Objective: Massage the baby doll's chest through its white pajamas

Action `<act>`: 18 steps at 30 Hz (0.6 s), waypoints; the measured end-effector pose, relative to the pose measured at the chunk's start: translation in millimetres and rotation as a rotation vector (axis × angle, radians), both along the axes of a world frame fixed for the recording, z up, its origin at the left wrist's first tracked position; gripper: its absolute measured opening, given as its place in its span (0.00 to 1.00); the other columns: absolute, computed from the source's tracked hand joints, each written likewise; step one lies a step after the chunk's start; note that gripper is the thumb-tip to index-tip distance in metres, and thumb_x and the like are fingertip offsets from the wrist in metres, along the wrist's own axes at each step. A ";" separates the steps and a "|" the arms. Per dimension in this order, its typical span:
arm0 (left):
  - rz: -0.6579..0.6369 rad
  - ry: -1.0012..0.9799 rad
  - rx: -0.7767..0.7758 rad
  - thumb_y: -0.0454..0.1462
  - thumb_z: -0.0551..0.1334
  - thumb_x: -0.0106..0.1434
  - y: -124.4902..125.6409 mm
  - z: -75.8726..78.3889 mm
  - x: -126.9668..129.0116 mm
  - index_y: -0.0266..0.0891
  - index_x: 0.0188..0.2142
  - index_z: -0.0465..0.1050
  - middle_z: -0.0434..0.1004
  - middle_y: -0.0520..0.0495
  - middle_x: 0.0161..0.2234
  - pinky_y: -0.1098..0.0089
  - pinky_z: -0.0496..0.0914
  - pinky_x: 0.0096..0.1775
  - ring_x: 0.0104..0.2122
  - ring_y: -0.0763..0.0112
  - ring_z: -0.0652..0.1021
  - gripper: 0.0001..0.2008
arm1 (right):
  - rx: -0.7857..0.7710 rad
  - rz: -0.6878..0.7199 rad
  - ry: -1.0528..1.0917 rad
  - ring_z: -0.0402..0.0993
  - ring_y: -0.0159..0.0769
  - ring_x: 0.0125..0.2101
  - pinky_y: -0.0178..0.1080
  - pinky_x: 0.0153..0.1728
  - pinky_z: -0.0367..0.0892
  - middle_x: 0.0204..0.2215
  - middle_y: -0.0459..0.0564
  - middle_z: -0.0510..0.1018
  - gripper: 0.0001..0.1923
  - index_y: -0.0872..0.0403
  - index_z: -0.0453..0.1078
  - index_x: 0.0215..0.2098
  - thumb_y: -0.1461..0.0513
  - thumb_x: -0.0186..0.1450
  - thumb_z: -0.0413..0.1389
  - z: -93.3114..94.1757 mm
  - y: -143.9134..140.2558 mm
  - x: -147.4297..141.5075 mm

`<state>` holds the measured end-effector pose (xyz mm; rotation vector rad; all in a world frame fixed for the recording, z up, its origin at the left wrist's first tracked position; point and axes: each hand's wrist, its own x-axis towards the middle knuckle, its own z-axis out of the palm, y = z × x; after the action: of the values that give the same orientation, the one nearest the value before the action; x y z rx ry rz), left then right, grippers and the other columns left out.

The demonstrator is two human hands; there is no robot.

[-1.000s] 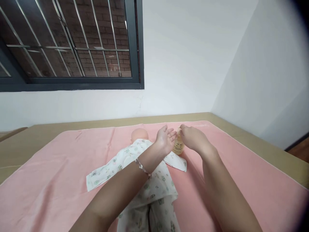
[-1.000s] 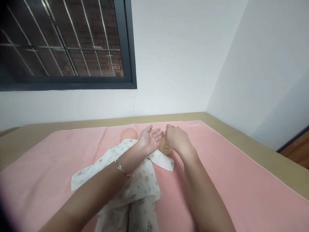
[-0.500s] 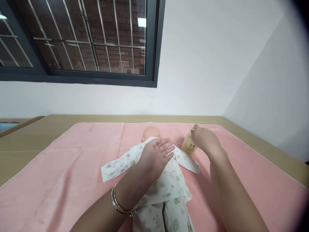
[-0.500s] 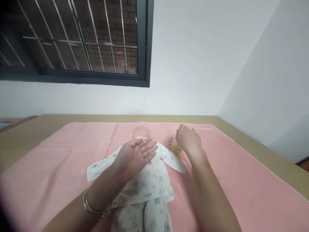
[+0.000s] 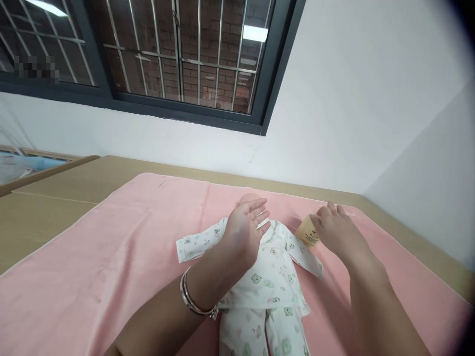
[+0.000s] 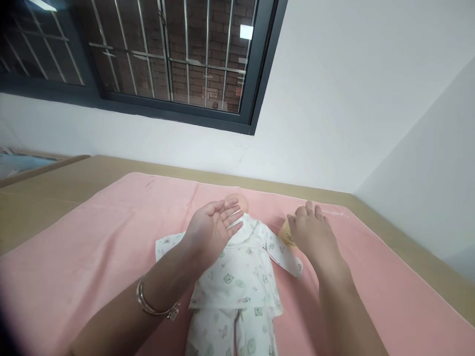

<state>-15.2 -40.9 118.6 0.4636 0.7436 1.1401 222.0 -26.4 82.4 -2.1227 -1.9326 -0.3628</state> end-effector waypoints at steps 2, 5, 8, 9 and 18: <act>0.003 -0.006 -0.046 0.39 0.55 0.62 -1.4 -4.9 4.4 0.40 0.46 0.70 0.67 0.41 0.58 0.62 0.66 0.57 0.56 0.61 0.71 0.14 | 0.046 0.083 0.118 0.58 0.54 0.60 0.53 0.53 0.62 0.59 0.65 0.63 0.21 0.58 0.65 0.51 0.55 0.70 0.40 6.8 -13.6 -18.6; -0.096 -0.009 -0.086 0.41 0.55 0.62 -6.1 -7.9 10.5 0.39 0.50 0.68 0.68 0.38 0.57 0.61 0.64 0.59 0.57 0.59 0.71 0.17 | 0.082 0.353 0.252 0.53 0.49 0.63 0.54 0.58 0.58 0.64 0.56 0.59 0.23 0.51 0.59 0.59 0.51 0.71 0.39 14.1 -38.7 -51.0; -0.189 -0.027 -0.036 0.42 0.52 0.65 -14.5 -0.7 12.6 0.37 0.51 0.67 0.71 0.38 0.54 0.59 0.63 0.60 0.56 0.59 0.71 0.18 | 0.096 0.646 0.228 0.43 0.50 0.67 0.59 0.62 0.48 0.68 0.54 0.50 0.28 0.49 0.47 0.67 0.51 0.71 0.41 13.4 -58.8 -76.3; -0.197 -0.035 -0.007 0.42 0.51 0.65 -17.7 3.4 12.1 0.37 0.51 0.67 0.72 0.39 0.54 0.59 0.63 0.60 0.56 0.59 0.71 0.18 | 0.099 0.720 0.203 0.40 0.51 0.67 0.60 0.63 0.45 0.68 0.54 0.47 0.31 0.49 0.42 0.68 0.51 0.71 0.41 11.3 -63.1 -82.5; -0.126 -0.048 0.167 0.45 0.48 0.67 -33.0 19.1 -2.2 0.39 0.64 0.52 0.65 0.45 0.61 0.64 0.55 0.63 0.63 0.67 0.63 0.28 | 0.168 1.050 0.149 0.32 0.55 0.67 0.57 0.64 0.46 0.69 0.61 0.32 0.46 0.64 0.25 0.69 0.42 0.68 0.38 -10.7 -85.4 -108.8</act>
<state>-17.4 -73.9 137.6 0.6132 0.5721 1.0954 113.2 -111.7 71.7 -0.7880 -2.4605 -0.1249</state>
